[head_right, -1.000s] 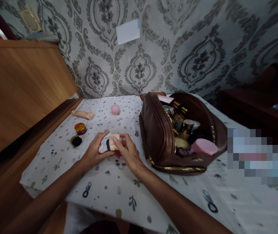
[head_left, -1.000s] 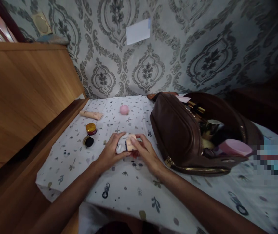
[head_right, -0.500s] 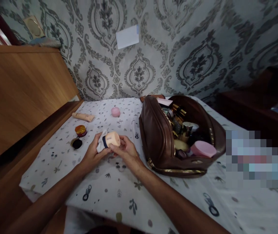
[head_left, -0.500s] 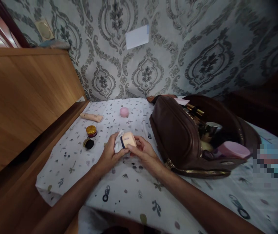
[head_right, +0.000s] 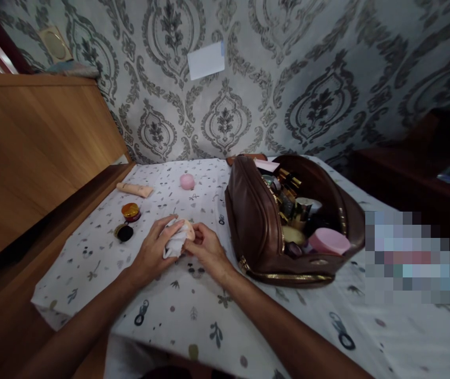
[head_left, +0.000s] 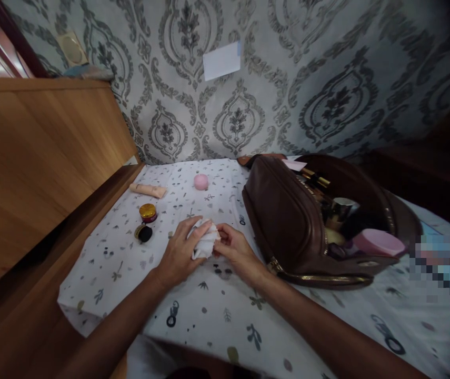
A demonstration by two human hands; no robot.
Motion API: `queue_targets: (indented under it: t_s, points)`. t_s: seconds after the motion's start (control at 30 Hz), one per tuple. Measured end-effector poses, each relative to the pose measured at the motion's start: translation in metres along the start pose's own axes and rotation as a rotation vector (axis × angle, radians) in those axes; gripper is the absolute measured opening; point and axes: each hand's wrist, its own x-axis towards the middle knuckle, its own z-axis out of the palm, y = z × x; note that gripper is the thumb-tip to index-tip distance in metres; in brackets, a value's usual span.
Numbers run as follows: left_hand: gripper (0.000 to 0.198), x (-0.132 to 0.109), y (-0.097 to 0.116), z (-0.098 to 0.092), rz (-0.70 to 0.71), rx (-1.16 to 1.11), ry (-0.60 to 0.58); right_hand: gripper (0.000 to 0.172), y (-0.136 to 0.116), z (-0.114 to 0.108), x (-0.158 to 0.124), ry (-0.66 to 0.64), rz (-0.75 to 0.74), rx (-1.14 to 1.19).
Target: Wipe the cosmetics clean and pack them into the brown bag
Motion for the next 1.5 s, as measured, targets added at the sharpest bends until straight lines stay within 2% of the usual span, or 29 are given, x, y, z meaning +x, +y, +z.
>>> queue_targets:
  t_s: [0.17,0.27,0.43,0.53,0.63,0.73,0.83,0.97,1.23,1.37,1.5]
  points:
    - [0.067,0.0,-0.001,-0.002,-0.095,-0.084,-0.107,0.046,0.005,0.0,0.002,-0.026,-0.031,-0.08]
    - [0.065,0.002,0.001,-0.004,-0.171,-0.206,-0.127,0.051,0.007,0.001,0.002,-0.055,-0.043,-0.113]
    - [0.056,0.007,0.009,-0.006,-0.4,-0.5,0.028,0.053,0.003,0.001,-0.002,-0.053,-0.062,-0.037]
    - [0.049,0.011,0.013,-0.007,-0.571,-0.746,0.105,0.045,-0.001,0.001,-0.004,-0.008,-0.061,-0.039]
    - [0.046,0.012,0.014,-0.008,-0.636,-0.817,0.208,0.04,-0.003,0.003,-0.007,-0.001,-0.081,-0.083]
    - [0.041,0.013,0.013,-0.009,-0.652,-0.787,0.276,0.043,0.0,0.007,-0.009,-0.076,-0.047,-0.089]
    - [0.04,0.013,0.011,-0.008,-0.643,-0.76,0.287,0.058,0.005,0.012,-0.01,-0.159,0.028,0.08]
    - [0.039,0.013,0.01,-0.005,-0.611,-0.703,0.289,0.068,0.007,0.016,-0.01,-0.145,0.072,0.272]
    - [0.044,0.008,0.009,0.002,-0.654,-0.783,0.232,0.053,0.013,0.019,-0.007,-0.069,0.122,0.423]
    - [0.044,0.007,0.016,0.004,-0.625,-0.654,0.255,0.053,0.013,0.018,-0.008,-0.049,0.126,0.503]
    - [0.042,0.011,0.021,0.002,-0.513,-0.506,0.258,0.055,0.008,0.018,-0.011,-0.021,0.09,0.496]
